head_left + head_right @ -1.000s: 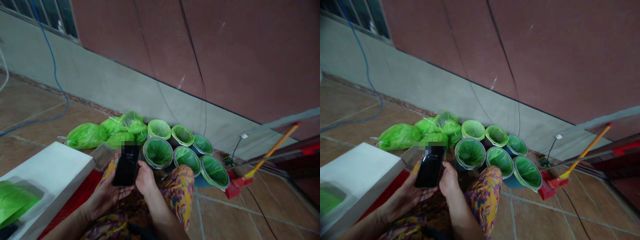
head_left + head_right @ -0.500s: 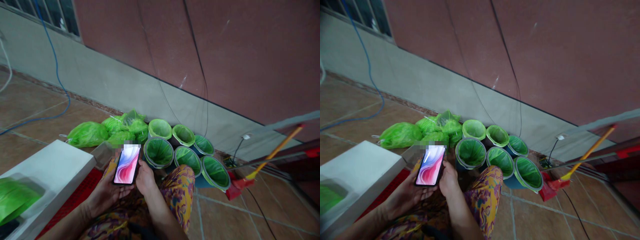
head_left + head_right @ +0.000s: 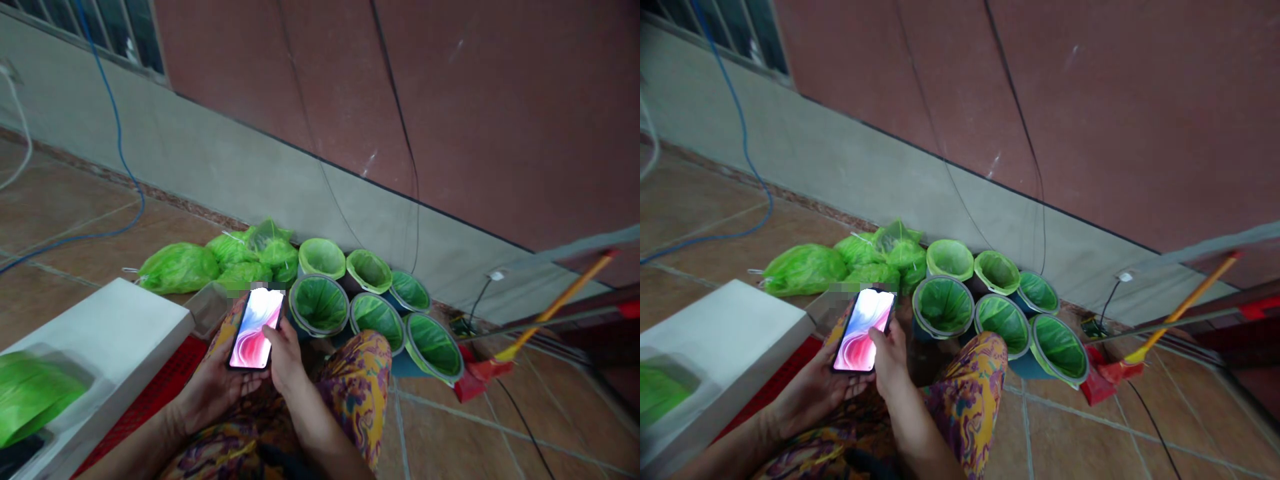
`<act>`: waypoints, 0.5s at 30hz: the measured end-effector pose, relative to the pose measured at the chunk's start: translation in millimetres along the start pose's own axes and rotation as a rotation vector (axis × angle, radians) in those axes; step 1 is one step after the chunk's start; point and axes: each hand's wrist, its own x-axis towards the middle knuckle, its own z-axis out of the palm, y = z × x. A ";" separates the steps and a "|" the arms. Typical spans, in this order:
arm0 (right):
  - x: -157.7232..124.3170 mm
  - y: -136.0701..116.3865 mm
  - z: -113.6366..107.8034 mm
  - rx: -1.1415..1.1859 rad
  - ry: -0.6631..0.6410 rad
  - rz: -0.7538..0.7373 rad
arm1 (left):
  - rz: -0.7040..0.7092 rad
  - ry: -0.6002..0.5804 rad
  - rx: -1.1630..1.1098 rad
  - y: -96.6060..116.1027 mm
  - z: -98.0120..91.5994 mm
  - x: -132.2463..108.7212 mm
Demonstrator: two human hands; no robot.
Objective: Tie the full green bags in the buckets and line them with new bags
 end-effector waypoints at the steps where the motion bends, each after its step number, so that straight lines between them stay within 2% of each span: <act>1: 0.4 0.5 0.4 0.028 0.020 -0.002 | 0.001 0.000 -0.003 0.2 1.2 -0.5; 6: 1.1 0.0 0.4 0.111 0.049 0.026 | 0.017 -0.001 0.010 -0.8 1.3 -1.5; 15: 3.9 4.5 -1.8 0.103 0.057 0.067 | 0.034 -0.091 0.027 -0.6 -8.1 0.6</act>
